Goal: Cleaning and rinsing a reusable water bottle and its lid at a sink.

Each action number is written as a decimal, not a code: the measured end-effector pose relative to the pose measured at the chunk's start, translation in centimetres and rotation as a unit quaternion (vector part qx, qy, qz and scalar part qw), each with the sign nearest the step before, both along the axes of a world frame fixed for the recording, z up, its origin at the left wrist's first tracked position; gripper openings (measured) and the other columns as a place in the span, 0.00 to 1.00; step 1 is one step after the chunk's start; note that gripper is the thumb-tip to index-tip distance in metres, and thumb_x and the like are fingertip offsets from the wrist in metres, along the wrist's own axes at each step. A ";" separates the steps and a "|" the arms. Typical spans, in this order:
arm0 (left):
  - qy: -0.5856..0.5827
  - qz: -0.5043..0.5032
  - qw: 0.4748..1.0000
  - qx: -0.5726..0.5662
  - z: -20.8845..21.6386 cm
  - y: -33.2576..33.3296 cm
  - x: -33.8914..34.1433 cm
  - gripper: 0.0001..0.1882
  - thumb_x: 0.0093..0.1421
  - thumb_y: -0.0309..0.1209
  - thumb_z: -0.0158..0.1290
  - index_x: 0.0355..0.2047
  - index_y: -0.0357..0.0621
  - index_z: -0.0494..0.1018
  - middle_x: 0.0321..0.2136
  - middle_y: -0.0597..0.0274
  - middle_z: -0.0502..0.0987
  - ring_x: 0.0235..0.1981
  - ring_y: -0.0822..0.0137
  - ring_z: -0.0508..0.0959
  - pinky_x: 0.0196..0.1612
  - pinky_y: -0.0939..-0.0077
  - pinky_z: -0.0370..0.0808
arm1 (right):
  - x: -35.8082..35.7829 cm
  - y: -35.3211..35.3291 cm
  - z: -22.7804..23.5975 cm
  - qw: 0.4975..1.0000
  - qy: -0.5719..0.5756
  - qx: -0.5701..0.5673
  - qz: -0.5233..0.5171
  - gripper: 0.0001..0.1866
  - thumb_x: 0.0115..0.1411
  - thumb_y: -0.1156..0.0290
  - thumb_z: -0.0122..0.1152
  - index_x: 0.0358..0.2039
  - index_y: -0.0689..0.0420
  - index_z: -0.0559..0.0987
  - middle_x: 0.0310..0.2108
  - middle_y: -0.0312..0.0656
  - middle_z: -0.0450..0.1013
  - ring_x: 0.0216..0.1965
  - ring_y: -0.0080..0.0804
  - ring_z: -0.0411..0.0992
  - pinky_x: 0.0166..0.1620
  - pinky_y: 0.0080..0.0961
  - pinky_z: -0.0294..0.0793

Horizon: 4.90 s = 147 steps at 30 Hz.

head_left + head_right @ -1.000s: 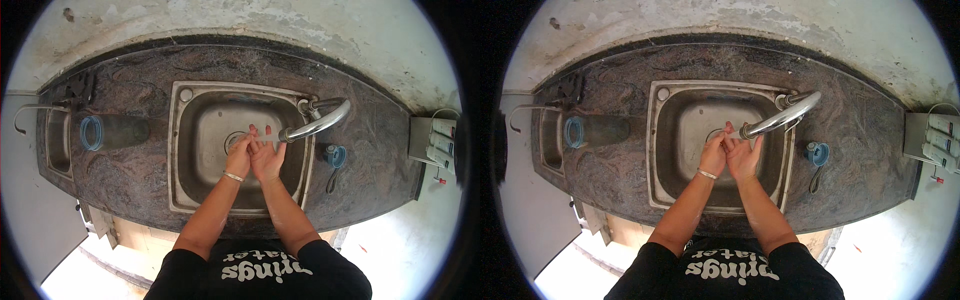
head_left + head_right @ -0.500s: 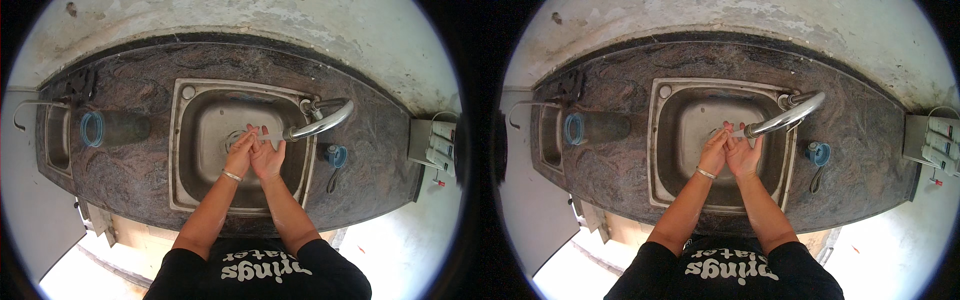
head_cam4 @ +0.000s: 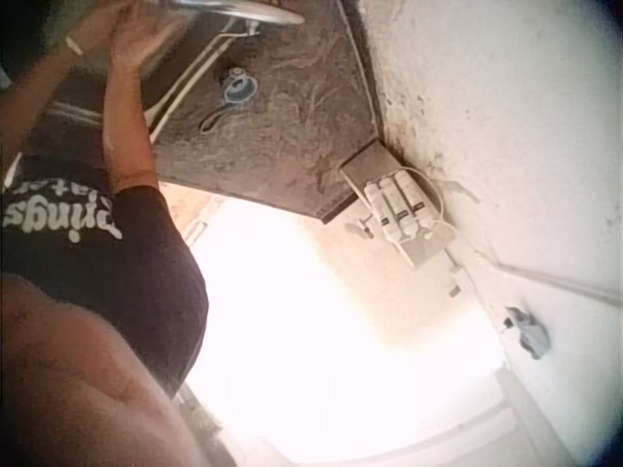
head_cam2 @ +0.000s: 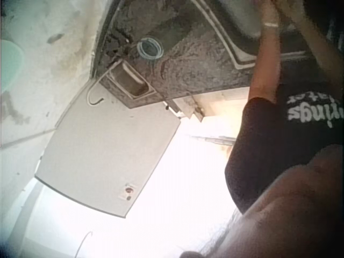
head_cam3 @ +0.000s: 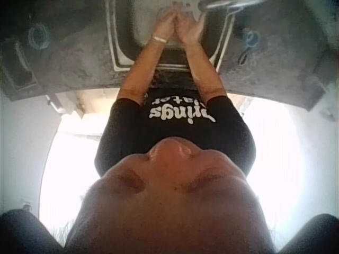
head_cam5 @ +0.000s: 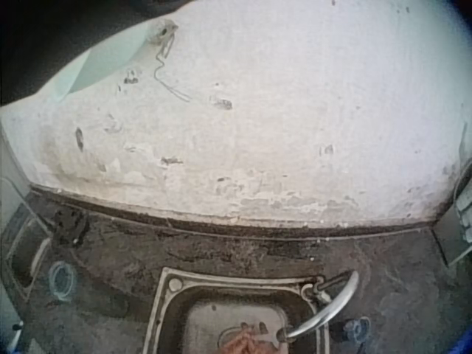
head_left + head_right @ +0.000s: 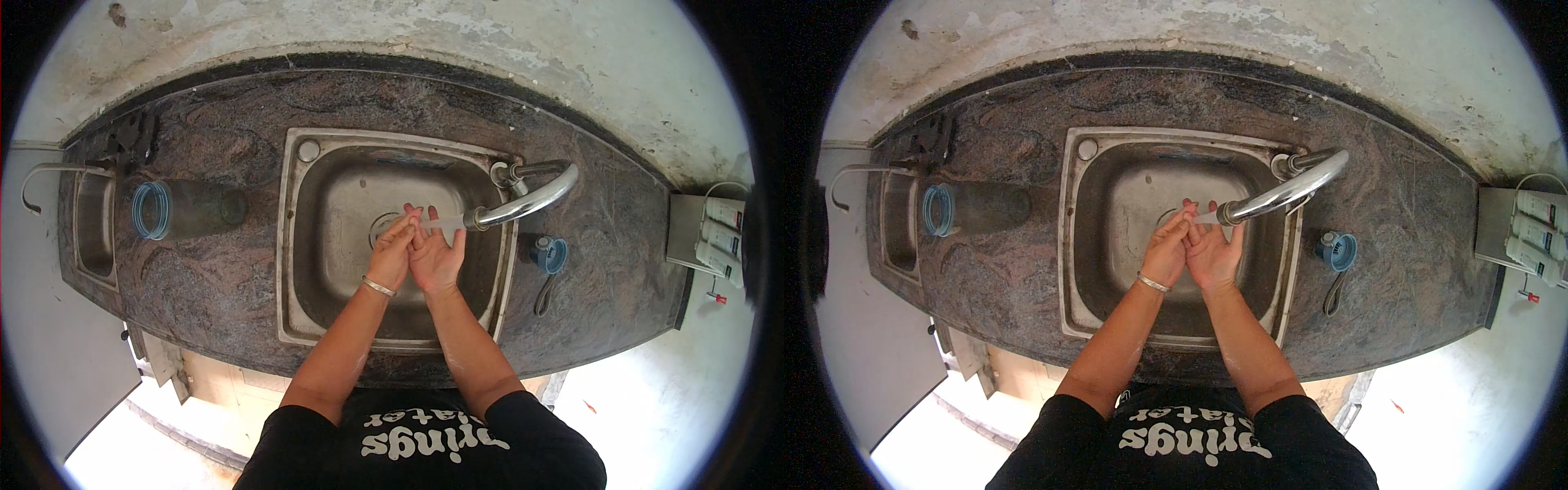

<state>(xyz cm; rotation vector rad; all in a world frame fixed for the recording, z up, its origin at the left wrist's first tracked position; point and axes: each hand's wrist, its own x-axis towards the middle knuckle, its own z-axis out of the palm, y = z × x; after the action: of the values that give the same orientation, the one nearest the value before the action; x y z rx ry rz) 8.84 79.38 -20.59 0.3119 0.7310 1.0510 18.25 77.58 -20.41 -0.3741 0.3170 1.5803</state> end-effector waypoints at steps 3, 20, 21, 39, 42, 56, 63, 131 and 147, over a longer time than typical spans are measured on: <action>-0.004 -0.001 1.000 -0.004 0.0 -0.1 0.0 0.15 0.64 0.30 0.46 0.48 0.35 0.71 0.51 0.62 0.70 0.53 0.71 0.66 0.58 0.76 0.60 | 0.1 0.0 -0.1 1.000 -0.007 0.019 0.007 0.39 0.59 0.38 0.40 0.61 0.54 0.49 0.62 0.61 0.48 0.51 0.42 0.69 0.58 0.35 0.63; 0.035 -0.005 0.999 -0.033 -0.8 -0.2 -0.8 0.15 0.64 0.30 0.45 0.48 0.37 0.71 0.43 0.65 0.70 0.47 0.73 0.67 0.52 0.75 0.64 | -0.7 0.1 1.0 0.993 -0.112 -0.025 0.023 0.40 0.59 0.40 0.44 0.63 0.49 0.47 0.60 0.55 0.54 0.50 0.43 0.70 0.57 0.34 0.62; 0.050 -0.014 0.998 -0.038 -0.4 -0.2 -0.8 0.15 0.64 0.30 0.44 0.48 0.37 0.72 0.41 0.65 0.71 0.46 0.74 0.67 0.51 0.75 0.65 | -0.7 0.0 0.9 0.985 -0.167 -0.022 0.031 0.41 0.60 0.41 0.42 0.65 0.48 0.43 0.61 0.54 0.54 0.49 0.42 0.71 0.57 0.35 0.62; 0.009 -0.032 0.999 0.005 0.1 -0.7 -1.6 0.16 0.63 0.32 0.46 0.49 0.40 0.71 0.45 0.63 0.73 0.45 0.70 0.71 0.51 0.72 0.65 | 0.7 -0.5 1.1 0.953 -0.293 0.037 0.072 0.31 0.67 0.57 0.38 0.66 0.54 0.44 0.62 0.53 0.54 0.47 0.35 0.72 0.57 0.27 0.66; -0.042 0.003 0.999 -0.014 -0.5 -0.5 -2.3 0.13 0.62 0.32 0.48 0.44 0.41 0.73 0.41 0.64 0.76 0.42 0.71 0.73 0.47 0.74 0.66 | 0.1 -0.2 1.5 0.920 -0.370 -0.003 0.126 0.26 0.64 0.69 0.47 0.61 0.62 0.57 0.58 0.51 0.60 0.50 0.34 0.70 0.56 0.30 0.66; 0.019 0.015 0.999 -0.029 -1.1 -0.1 -2.1 0.09 0.62 0.30 0.48 0.40 0.41 0.74 0.36 0.65 0.77 0.34 0.73 0.74 0.40 0.77 0.68 | -0.6 -0.1 0.3 0.863 -0.486 0.001 0.143 0.13 0.60 0.79 0.52 0.46 0.67 0.73 0.53 0.49 0.66 0.54 0.33 0.66 0.55 0.28 0.68; -0.020 -0.006 0.998 -0.059 -0.7 -0.3 -1.8 0.13 0.62 0.31 0.48 0.45 0.41 0.72 0.39 0.65 0.76 0.36 0.72 0.72 0.39 0.77 0.67 | -1.5 0.7 1.3 0.866 -0.462 -0.132 0.138 0.09 0.57 0.68 0.61 0.29 0.62 0.80 0.24 0.35 0.75 0.26 0.20 0.70 0.32 0.17 0.69; 0.186 -0.058 0.980 0.029 0.1 0.2 -4.3 0.12 0.59 0.30 0.54 0.41 0.37 0.75 0.37 0.63 0.78 0.36 0.73 0.75 0.41 0.80 0.71 | 0.8 -0.3 -0.1 0.866 -0.471 0.014 0.169 0.14 0.58 0.82 0.53 0.45 0.68 0.71 0.38 0.44 0.75 0.40 0.28 0.74 0.47 0.23 0.73; 0.121 -0.120 0.985 -0.015 0.6 0.5 -5.0 0.13 0.59 0.27 0.54 0.43 0.34 0.75 0.35 0.61 0.79 0.32 0.74 0.74 0.36 0.80 0.69 | 1.6 -0.8 0.2 0.824 -0.528 0.081 0.189 0.18 0.60 0.82 0.50 0.51 0.64 0.65 0.40 0.41 0.75 0.42 0.22 0.71 0.50 0.19 0.66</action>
<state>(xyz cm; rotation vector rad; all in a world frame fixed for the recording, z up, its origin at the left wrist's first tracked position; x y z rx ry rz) 3.85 79.89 -20.00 0.4961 0.9014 0.7798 19.87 76.73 -20.17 -1.1557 -0.7931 1.5174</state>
